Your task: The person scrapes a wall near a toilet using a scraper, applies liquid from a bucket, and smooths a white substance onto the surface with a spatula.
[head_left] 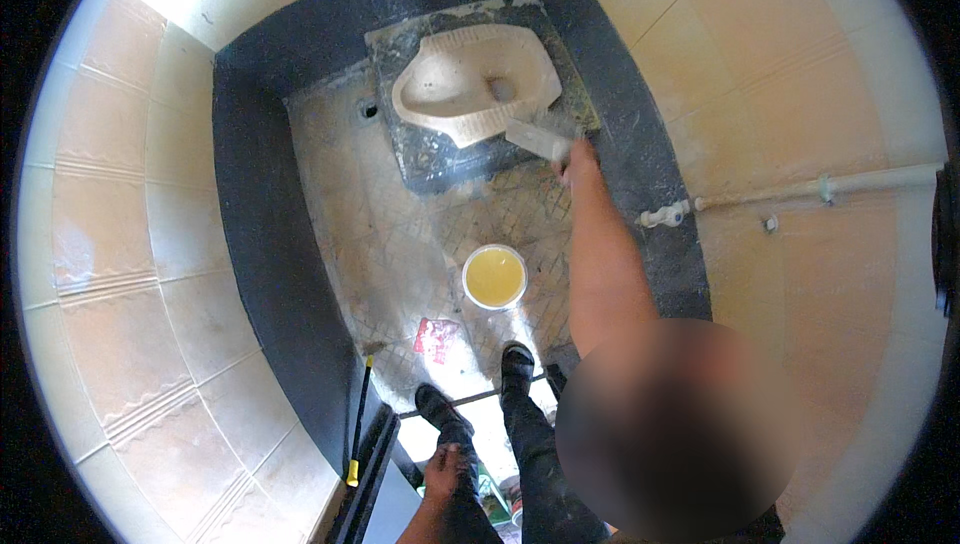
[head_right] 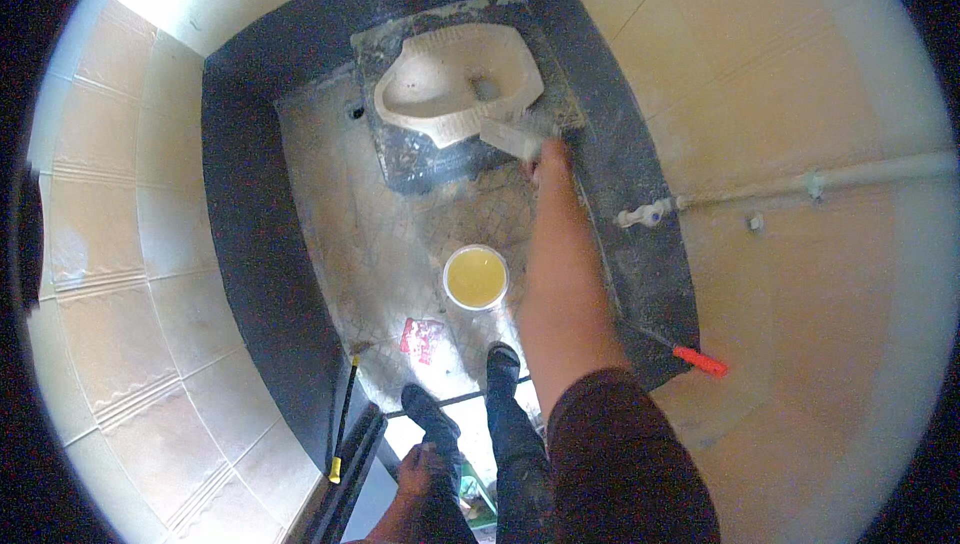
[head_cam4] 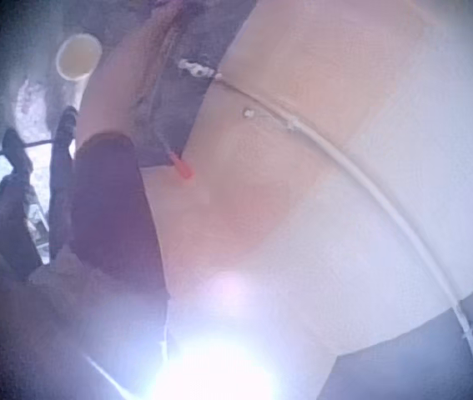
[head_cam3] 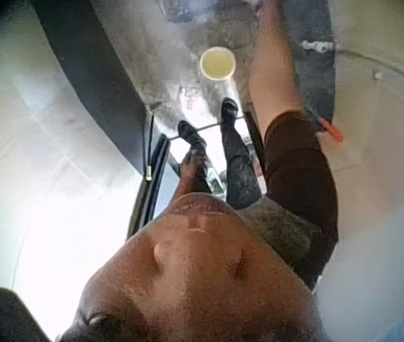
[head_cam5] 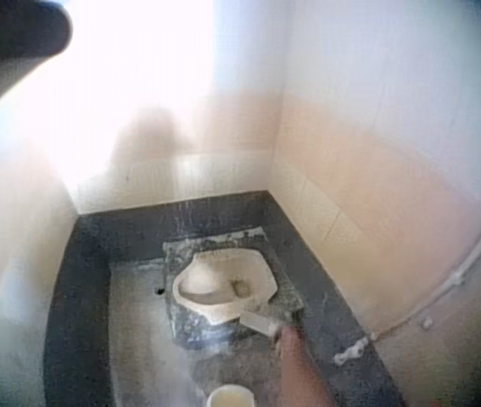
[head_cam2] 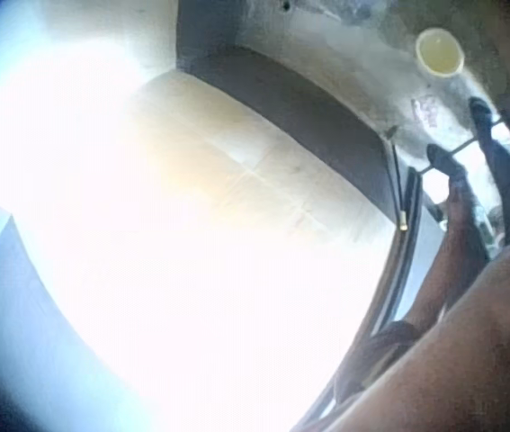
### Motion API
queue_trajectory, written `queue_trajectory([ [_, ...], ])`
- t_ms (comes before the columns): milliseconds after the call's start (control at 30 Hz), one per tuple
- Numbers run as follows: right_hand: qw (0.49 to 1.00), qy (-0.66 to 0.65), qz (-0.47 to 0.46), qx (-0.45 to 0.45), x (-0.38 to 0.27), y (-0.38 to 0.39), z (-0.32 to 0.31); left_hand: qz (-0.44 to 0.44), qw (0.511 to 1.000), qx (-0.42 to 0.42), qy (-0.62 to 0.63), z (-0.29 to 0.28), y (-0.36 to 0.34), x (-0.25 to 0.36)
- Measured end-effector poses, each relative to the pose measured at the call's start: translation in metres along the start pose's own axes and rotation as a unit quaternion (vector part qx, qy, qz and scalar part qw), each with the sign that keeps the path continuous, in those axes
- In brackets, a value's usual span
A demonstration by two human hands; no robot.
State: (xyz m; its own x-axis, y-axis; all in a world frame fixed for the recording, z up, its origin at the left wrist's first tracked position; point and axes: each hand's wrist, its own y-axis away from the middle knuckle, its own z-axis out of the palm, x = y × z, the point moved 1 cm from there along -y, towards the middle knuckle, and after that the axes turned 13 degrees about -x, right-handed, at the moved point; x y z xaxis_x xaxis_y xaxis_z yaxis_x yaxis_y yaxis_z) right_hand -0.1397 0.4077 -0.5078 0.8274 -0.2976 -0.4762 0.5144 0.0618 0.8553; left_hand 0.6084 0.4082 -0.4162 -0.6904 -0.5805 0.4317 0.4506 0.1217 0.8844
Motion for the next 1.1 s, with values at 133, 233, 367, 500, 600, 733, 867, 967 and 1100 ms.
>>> queue_trajectory([
  [133,0.989,0.144,-0.02,-0.032,-0.083,0.007,0.043,0.052,0.998,0.023,-0.012,0.006,0.001,0.073],
  [233,0.979,0.199,-0.026,-0.037,-0.06,0.034,0.052,0.062,0.998,0.017,0.008,0.004,-0.008,0.063],
  [367,0.966,0.25,-0.053,-0.021,0.012,0.053,-0.002,0.06,0.998,-0.015,0.007,0.019,-0.009,0.04],
  [500,0.9,0.422,-0.104,0.028,0.11,0.04,-0.105,-0.009,0.999,-0.037,-0.036,0.043,0.015,0.048],
  [600,0.85,0.481,-0.202,0.074,0.194,0.055,-0.155,-0.031,0.993,-0.026,-0.112,0.038,0.028,0.041],
  [733,0.763,0.576,-0.289,0.047,0.251,0.098,-0.149,-0.014,0.967,0.009,-0.254,0.027,0.047,0.044],
  [867,0.64,0.723,-0.26,0.011,0.277,0.083,-0.123,0.016,0.982,0.003,-0.188,0.011,0.03,0.008],
  [967,0.536,0.819,-0.201,0.026,0.308,0.05,-0.1,0.022,0.995,0.012,-0.097,0.008,0.012,-0.025],
  [1100,0.653,0.754,-0.035,0.061,0.333,-0.006,-0.114,-0.027,0.995,-0.038,-0.089,0.014,-0.012,-0.049],
])
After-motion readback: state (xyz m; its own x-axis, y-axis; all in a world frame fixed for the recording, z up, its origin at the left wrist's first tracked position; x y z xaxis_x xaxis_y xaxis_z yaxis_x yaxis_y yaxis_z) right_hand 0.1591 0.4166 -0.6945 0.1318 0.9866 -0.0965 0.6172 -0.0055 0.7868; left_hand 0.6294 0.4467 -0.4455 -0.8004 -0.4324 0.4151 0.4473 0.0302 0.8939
